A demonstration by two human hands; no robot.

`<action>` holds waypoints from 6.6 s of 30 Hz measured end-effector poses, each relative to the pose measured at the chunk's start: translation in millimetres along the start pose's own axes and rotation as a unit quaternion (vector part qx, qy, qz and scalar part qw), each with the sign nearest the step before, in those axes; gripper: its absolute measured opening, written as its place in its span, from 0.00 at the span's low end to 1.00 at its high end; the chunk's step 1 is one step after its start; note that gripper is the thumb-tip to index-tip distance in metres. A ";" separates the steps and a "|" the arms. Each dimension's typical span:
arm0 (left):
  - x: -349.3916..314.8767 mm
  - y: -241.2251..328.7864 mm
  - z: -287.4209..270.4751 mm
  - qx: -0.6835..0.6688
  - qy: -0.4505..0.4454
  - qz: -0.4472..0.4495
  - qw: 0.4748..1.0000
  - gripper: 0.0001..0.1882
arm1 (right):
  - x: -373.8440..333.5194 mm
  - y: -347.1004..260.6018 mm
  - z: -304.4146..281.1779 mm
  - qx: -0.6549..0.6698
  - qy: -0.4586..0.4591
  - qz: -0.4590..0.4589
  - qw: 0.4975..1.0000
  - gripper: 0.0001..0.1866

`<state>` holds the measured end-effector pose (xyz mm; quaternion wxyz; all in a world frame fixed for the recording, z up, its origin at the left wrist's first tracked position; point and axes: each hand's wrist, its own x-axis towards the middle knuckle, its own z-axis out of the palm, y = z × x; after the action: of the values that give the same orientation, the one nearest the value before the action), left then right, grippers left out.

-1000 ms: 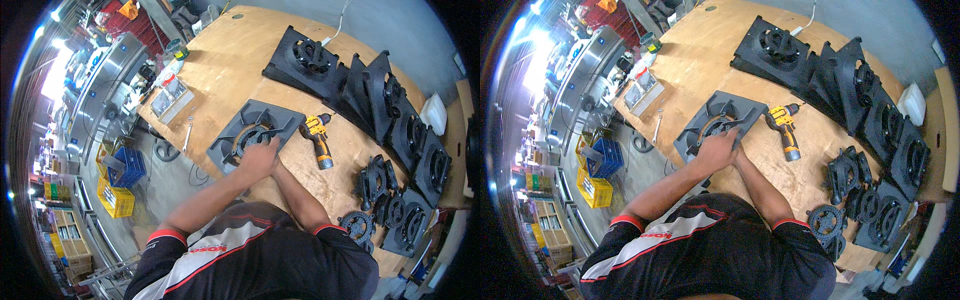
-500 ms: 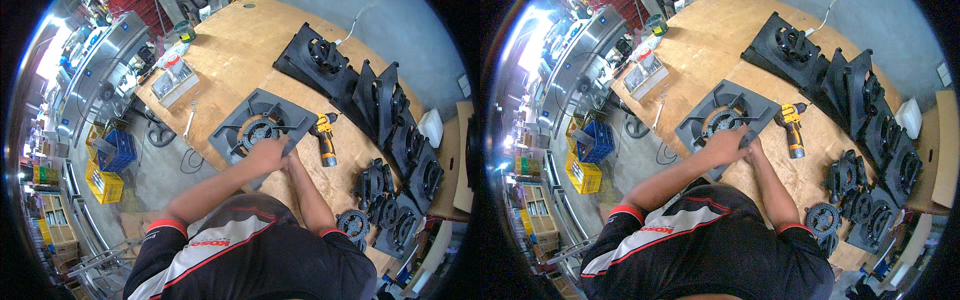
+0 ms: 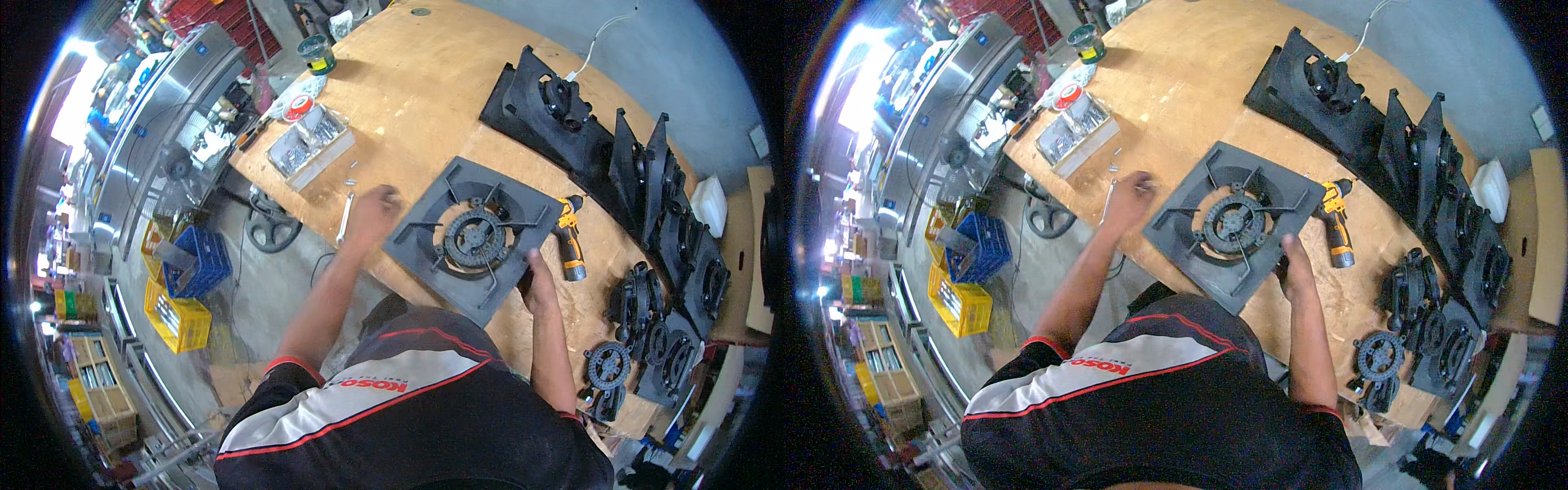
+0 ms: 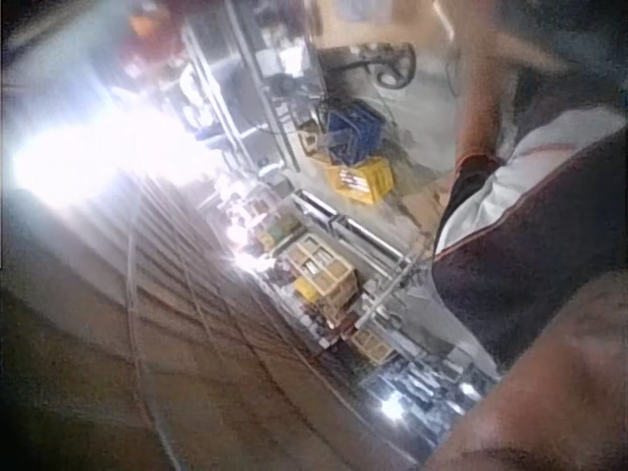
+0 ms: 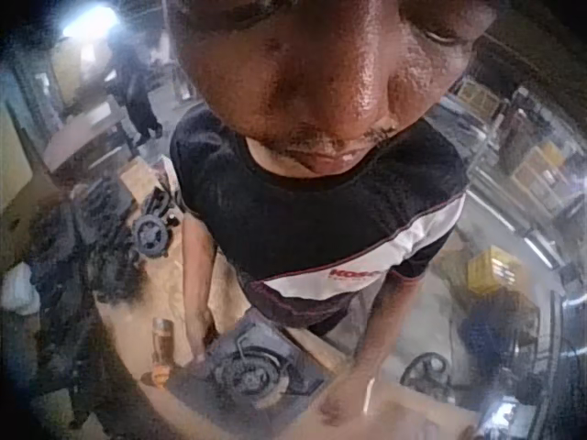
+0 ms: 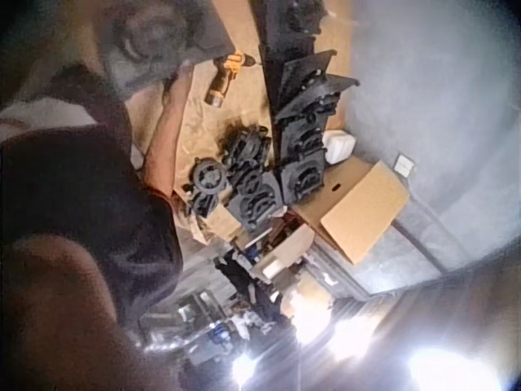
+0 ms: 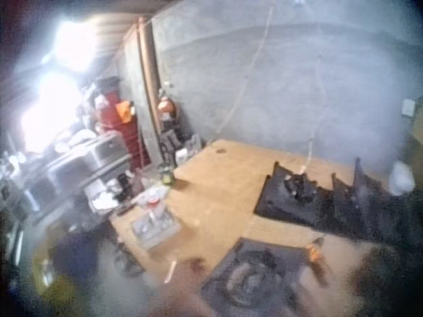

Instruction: The person assembles black plastic fan housings on a wooden workbench. They place circular fan components into square housings, insert screws, and tighten them using a cordless drill and a wrench. The person repeats this process for multiple units, moving completed assemblies aside.

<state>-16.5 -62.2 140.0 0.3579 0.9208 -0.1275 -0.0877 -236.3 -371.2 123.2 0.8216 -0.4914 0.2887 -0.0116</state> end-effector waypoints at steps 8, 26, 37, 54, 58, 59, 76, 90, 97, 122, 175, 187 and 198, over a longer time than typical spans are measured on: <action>100.5 -136.0 -37.6 0.155 -0.012 0.052 0.986 0.19 | -14.1 -4.5 31.2 -0.064 0.120 -0.003 0.991 0.23; 133.6 -142.8 -38.1 0.133 -0.134 0.095 0.977 0.07 | -25.8 -7.2 60.2 0.011 0.224 -0.019 0.974 0.18; 128.7 -107.5 -44.7 0.128 -0.114 0.135 0.976 0.09 | -34.1 8.0 55.5 -0.025 0.257 -0.038 0.965 0.17; 135.7 95.2 133.6 0.171 -0.274 0.500 0.804 0.10 | -44.2 11.1 50.3 0.046 0.238 -0.055 0.969 0.21; 125.2 103.8 135.0 0.157 -0.283 0.493 0.808 0.09 | -51.4 13.9 48.2 0.057 0.220 -0.061 0.972 0.22; 124.0 103.2 135.7 0.158 -0.285 0.494 0.806 0.09 | -52.3 9.2 54.1 0.060 0.222 -0.064 0.971 0.22; 109.2 126.4 133.5 0.230 -0.283 0.470 0.804 0.08 | -42.4 0.2 61.8 -0.004 0.233 -0.072 0.970 0.23; 116.7 101.6 135.2 0.130 -0.282 0.456 0.834 0.11 | -39.9 5.6 51.6 -0.040 0.229 -0.063 0.971 0.25; 118.8 106.1 109.2 0.047 -0.335 0.415 0.844 0.13 | -47.2 20.7 35.9 0.019 0.230 -0.061 0.971 0.24; 116.1 -35.5 4.0 -0.500 -0.508 -0.144 0.686 0.39 | 63.5 81.1 73.2 -0.203 0.293 -0.151 0.922 0.28; 9.9 14.8 -62.4 -0.505 -0.149 0.015 0.850 0.10 | 36.5 -21.2 249.2 -0.372 -0.109 -0.338 0.858 0.18; -29.1 13.2 -48.3 -0.571 -0.184 -0.011 0.800 0.12 | 33.9 -13.6 221.0 -0.328 -0.152 -0.347 0.865 0.09; -91.4 -25.9 -74.8 -0.482 0.064 -0.194 0.852 0.16 | 50.9 19.1 115.2 -0.380 -0.029 -0.266 0.886 0.19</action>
<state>-80.2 31.0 183.3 0.7397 0.6427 0.1356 -0.1463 -143.0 -284.6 124.4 0.5463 -0.8242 0.1061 -0.1050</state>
